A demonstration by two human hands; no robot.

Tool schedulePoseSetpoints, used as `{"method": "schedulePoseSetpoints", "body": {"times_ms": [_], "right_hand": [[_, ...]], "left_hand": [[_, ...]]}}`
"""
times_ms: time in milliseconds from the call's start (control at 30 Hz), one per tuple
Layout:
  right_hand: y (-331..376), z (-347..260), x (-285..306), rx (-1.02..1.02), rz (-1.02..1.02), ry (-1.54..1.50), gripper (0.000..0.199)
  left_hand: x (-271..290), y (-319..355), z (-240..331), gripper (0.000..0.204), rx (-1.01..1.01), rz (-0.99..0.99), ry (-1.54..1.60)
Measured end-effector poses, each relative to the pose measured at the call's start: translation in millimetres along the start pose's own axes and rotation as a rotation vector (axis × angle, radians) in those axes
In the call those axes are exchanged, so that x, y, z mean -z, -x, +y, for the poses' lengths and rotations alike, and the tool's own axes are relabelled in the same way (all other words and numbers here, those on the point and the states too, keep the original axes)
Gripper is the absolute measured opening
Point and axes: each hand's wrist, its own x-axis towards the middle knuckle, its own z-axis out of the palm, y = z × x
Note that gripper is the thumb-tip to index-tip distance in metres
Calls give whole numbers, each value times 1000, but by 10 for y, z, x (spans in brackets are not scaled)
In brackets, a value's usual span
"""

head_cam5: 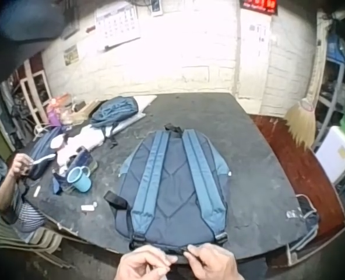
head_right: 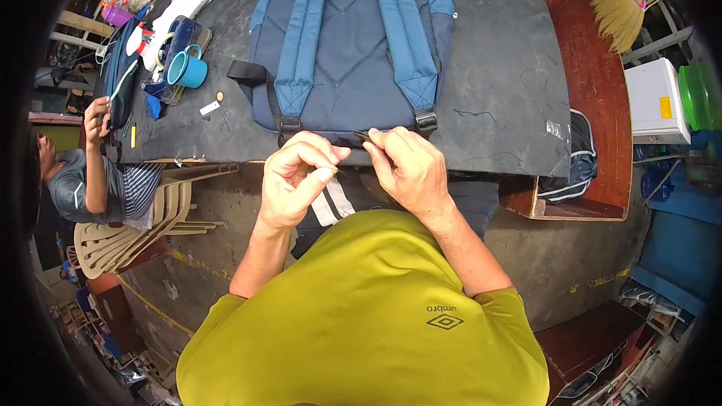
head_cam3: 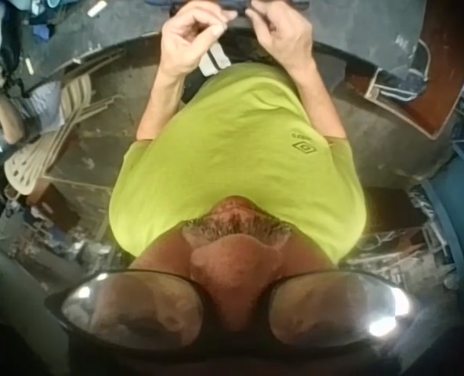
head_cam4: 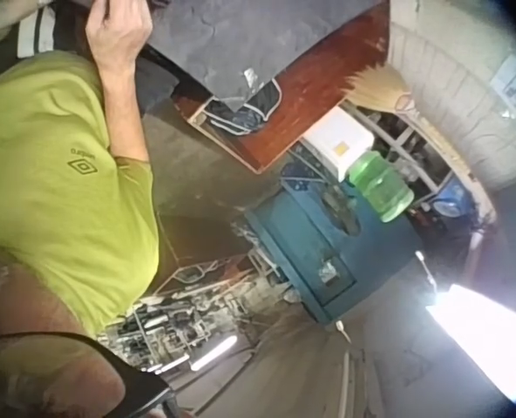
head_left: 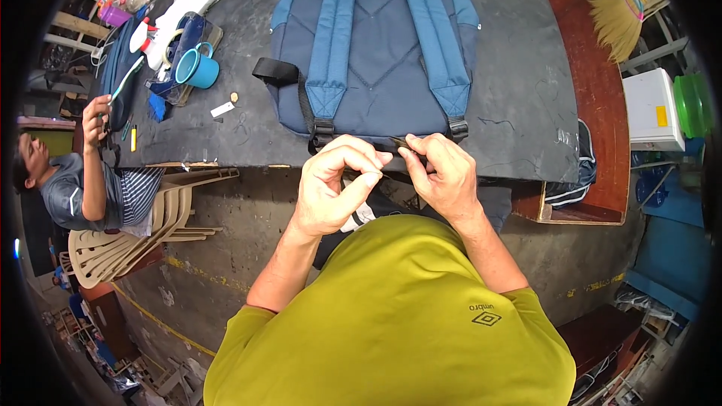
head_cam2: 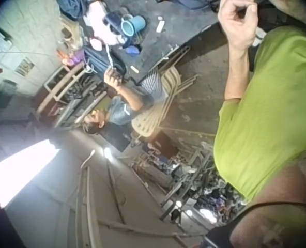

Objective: Inspecting the various components of a blue backpack, including zippers, straps, and buckles, for quality control.

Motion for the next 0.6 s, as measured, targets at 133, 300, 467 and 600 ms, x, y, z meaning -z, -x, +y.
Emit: {"method": "schedulePoseSetpoints", "body": {"times_ms": [133, 300, 467, 600], "right_hand": [[-33, 25, 29, 102, -12, 65, 22], [-63, 53, 28, 140, -11, 67, 22], [-19, 3, 62, -15, 24, -56, 30], [-76, 0, 97, -38, 107, -145, 38]], "left_hand": [[-3, 3, -27, 7, -45, -20, -7], [-9, 9, 14, 9, 4, 5, 63], [-35, -204, 221, 8, -92, 75, -400], [-69, -475, 146, 6, -158, 223, -1023]]}}
